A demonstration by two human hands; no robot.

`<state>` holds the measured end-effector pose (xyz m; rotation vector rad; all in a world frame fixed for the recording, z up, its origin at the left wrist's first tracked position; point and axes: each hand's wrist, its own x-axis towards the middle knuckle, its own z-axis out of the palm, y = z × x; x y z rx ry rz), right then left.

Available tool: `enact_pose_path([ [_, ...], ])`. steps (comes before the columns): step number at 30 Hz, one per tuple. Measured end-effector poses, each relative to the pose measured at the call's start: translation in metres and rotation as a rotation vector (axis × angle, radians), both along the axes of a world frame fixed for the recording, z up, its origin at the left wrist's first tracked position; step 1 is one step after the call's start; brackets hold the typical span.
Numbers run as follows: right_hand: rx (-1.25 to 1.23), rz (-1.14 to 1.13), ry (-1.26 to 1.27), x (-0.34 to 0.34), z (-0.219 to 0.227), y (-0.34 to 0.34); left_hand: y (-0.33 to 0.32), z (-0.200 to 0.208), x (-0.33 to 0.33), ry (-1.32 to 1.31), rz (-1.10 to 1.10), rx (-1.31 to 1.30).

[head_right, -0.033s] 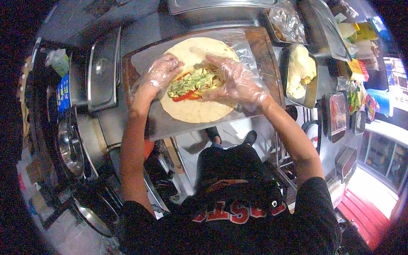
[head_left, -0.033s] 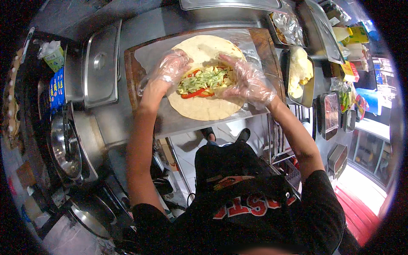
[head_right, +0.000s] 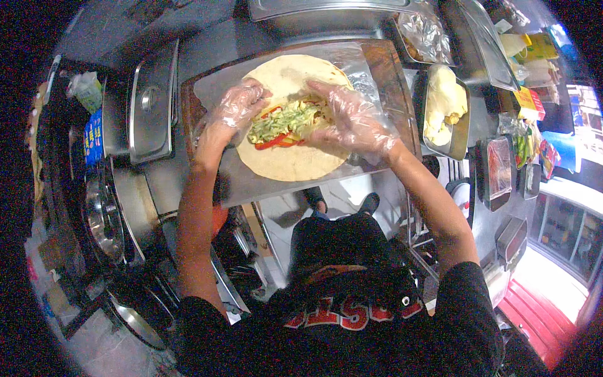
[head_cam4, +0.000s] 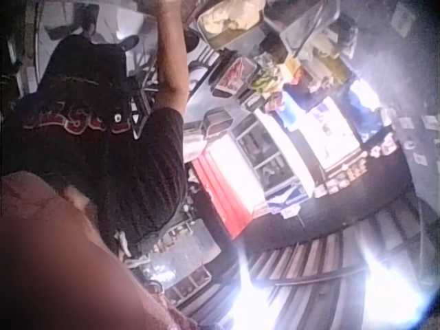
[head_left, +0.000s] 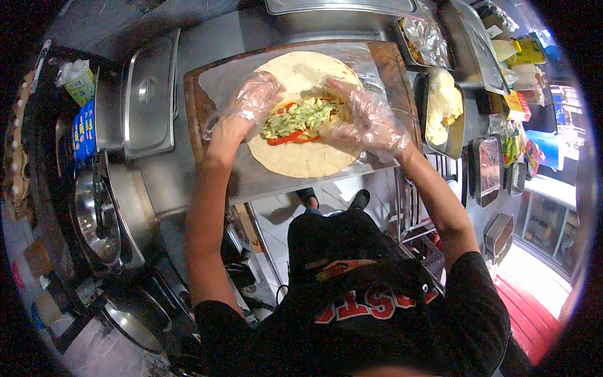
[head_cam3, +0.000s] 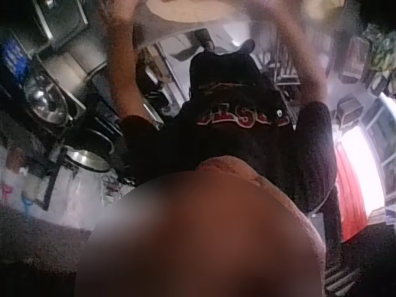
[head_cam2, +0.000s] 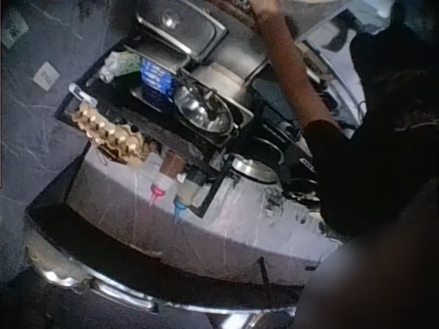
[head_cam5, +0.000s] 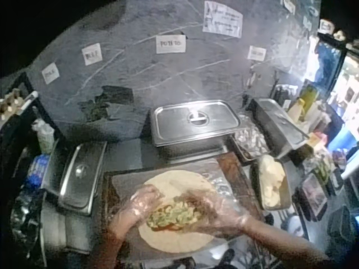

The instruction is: The person assembles a wrap by layering scrambled eggs, sliced tomatoes, shredded lettuce, and imitation crab onto a tortilla. They then move to the sink to rinse rice in a strainer under running water.

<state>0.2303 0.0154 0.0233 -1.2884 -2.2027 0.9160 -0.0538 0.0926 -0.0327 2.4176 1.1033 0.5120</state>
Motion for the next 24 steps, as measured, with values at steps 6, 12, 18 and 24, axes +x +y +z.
enact_pose_path([
  [6, 0.005, -0.227, 0.17, 0.023, -0.009, 0.001, 0.011, 0.004, 0.005, 0.016, 0.031, -0.073],
  [12, 0.024, -0.156, 0.052, 0.038, -0.015, -0.003, -0.014, 0.048, 0.003, -0.26, 0.165, -0.63],
  [18, 0.036, -0.22, -0.167, 0.035, -0.031, -0.003, -0.016, 0.048, 0.005, -0.048, 0.124, -0.476],
  [24, 0.119, -0.061, -0.108, 0.021, -0.005, -0.003, -0.033, 0.032, -0.004, -0.152, -0.005, -0.25],
])
